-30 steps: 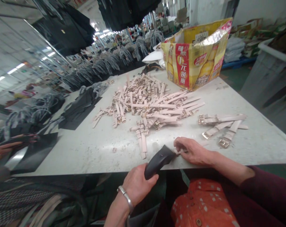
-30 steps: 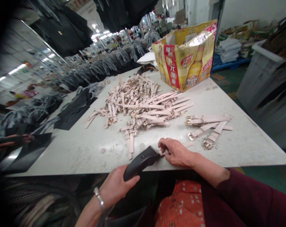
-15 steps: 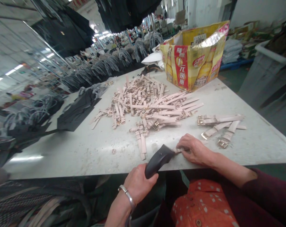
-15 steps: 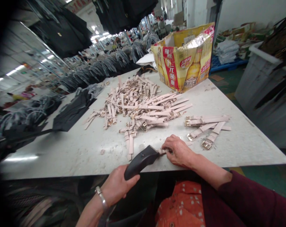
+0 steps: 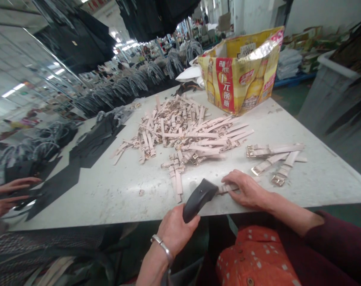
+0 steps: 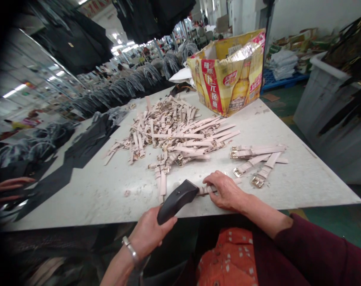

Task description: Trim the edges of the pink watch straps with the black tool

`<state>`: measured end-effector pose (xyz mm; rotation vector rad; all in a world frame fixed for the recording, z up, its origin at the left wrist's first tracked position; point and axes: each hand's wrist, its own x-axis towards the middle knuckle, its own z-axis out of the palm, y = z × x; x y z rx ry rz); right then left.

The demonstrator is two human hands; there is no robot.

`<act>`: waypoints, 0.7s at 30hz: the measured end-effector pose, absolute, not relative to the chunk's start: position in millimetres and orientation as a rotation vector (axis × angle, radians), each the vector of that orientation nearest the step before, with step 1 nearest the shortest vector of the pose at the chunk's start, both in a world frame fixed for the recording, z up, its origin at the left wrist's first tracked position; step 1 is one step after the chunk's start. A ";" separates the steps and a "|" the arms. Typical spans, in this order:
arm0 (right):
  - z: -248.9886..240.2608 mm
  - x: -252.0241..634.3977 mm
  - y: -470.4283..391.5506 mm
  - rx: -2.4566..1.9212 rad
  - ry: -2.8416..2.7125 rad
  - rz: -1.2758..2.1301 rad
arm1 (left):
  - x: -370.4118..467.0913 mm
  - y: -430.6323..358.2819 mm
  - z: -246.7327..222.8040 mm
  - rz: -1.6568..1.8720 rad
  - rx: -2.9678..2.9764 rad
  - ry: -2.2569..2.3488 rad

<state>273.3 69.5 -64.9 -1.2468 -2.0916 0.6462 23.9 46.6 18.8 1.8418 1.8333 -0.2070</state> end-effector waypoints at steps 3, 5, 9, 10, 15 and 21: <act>-67.2 273.9 69.0 -1.246 -2.070 0.669 | 19.2 44.3 23.6 -0.238 1.867 1.876; -67.6 274.4 68.5 -1.233 -2.069 0.690 | 19.0 40.9 30.0 -0.263 1.907 1.881; -65.5 275.8 67.8 -1.211 -2.067 0.755 | 31.2 31.7 43.9 -0.419 2.006 1.877; -64.4 276.5 67.8 -1.200 -2.075 0.776 | 36.0 29.9 46.1 -0.467 2.036 1.874; -55.8 283.3 68.3 -1.128 -2.122 0.874 | 55.8 32.7 45.9 -0.608 2.170 1.808; -54.0 288.8 69.9 -1.146 -2.133 0.912 | 66.0 48.4 39.3 -0.587 2.245 1.776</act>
